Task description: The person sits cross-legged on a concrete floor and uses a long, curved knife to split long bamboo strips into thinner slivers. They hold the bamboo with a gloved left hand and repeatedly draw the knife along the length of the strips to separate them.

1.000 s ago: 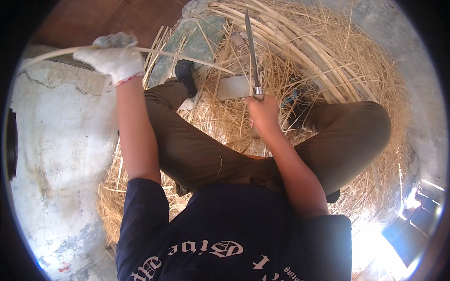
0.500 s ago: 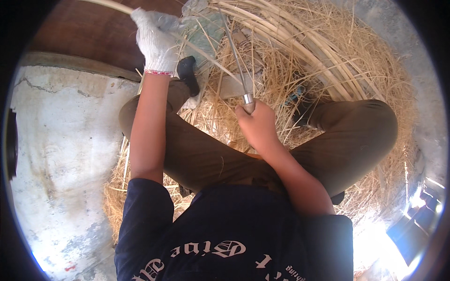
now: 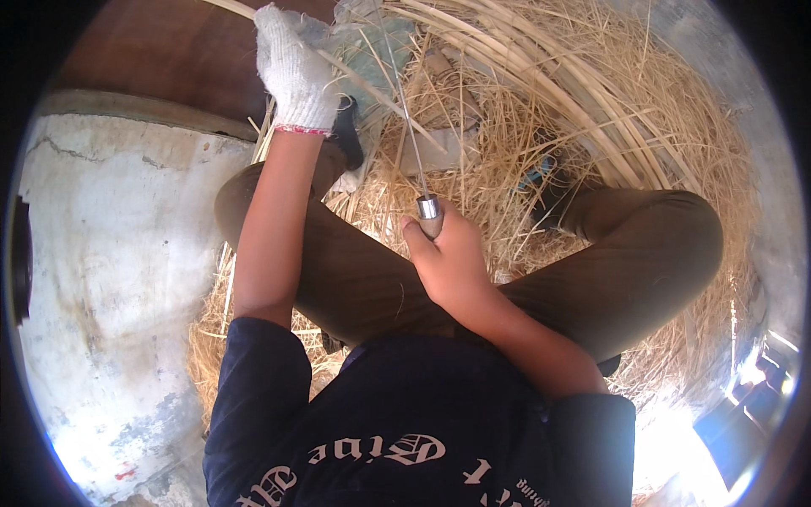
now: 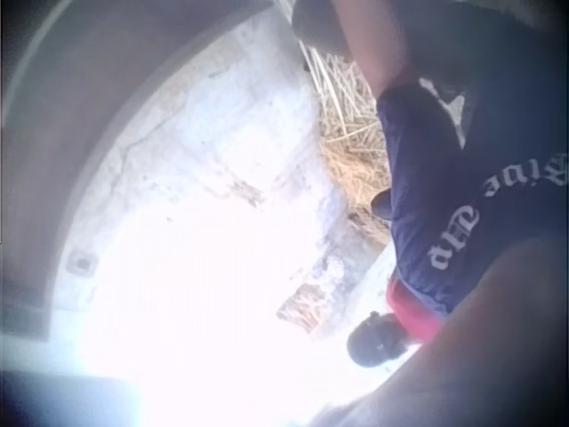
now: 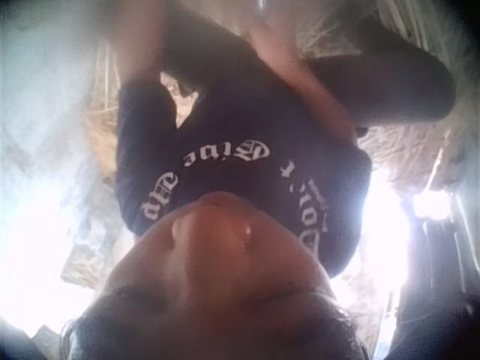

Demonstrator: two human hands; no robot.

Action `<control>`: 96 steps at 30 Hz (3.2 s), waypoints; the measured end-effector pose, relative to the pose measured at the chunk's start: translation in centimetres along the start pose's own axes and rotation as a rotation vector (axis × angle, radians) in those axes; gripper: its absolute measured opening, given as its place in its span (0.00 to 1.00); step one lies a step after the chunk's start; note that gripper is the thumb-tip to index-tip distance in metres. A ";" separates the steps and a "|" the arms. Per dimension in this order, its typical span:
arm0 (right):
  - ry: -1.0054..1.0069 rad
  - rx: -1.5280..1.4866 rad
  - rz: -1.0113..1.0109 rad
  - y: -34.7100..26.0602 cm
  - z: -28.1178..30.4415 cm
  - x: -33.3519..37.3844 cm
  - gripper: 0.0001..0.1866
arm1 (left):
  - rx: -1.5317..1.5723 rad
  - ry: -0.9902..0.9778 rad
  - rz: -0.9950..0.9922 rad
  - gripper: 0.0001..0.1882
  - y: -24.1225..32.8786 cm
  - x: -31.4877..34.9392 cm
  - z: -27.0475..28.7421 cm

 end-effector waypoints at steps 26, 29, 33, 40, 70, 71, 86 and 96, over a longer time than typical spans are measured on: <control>-0.129 0.016 -0.168 0.2 1.3 -1.0 0.12 | 0.003 0.042 -0.090 0.24 -0.4 0.7 -0.5; -0.196 -0.031 -0.224 1.4 0.6 -1.2 0.12 | 0.005 -0.044 -0.101 0.24 -0.2 0.0 -0.2; -0.215 -0.109 -0.241 1.1 0.5 -1.2 0.12 | 0.008 -0.001 -0.010 0.26 0.2 -0.2 0.3; -0.076 -0.177 -0.124 -0.2 0.9 -0.5 0.10 | 0.000 -0.113 0.009 0.28 -0.4 -1.1 0.0; -0.092 0.239 -0.171 4.0 0.4 -3.4 0.09 | 0.068 -0.007 -0.001 0.19 -0.2 -1.5 -0.5; -0.051 0.231 -0.120 4.2 0.5 -3.4 0.09 | 0.100 -0.027 0.019 0.19 -0.1 -1.7 -0.2; 0.039 0.338 -0.007 4.4 0.8 -3.8 0.10 | 0.087 -0.037 0.034 0.20 -0.5 -2.5 0.0; -0.005 0.391 -0.088 7.1 0.2 -4.7 0.07 | 0.072 0.073 -0.050 0.19 -0.6 -2.6 0.2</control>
Point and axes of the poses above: each hand's wrist, its own x-axis away from the middle knuckle, its own z-axis out of the back of the hand, y = z × x, the point moved 4 cm from there along -x, towards the middle knuckle
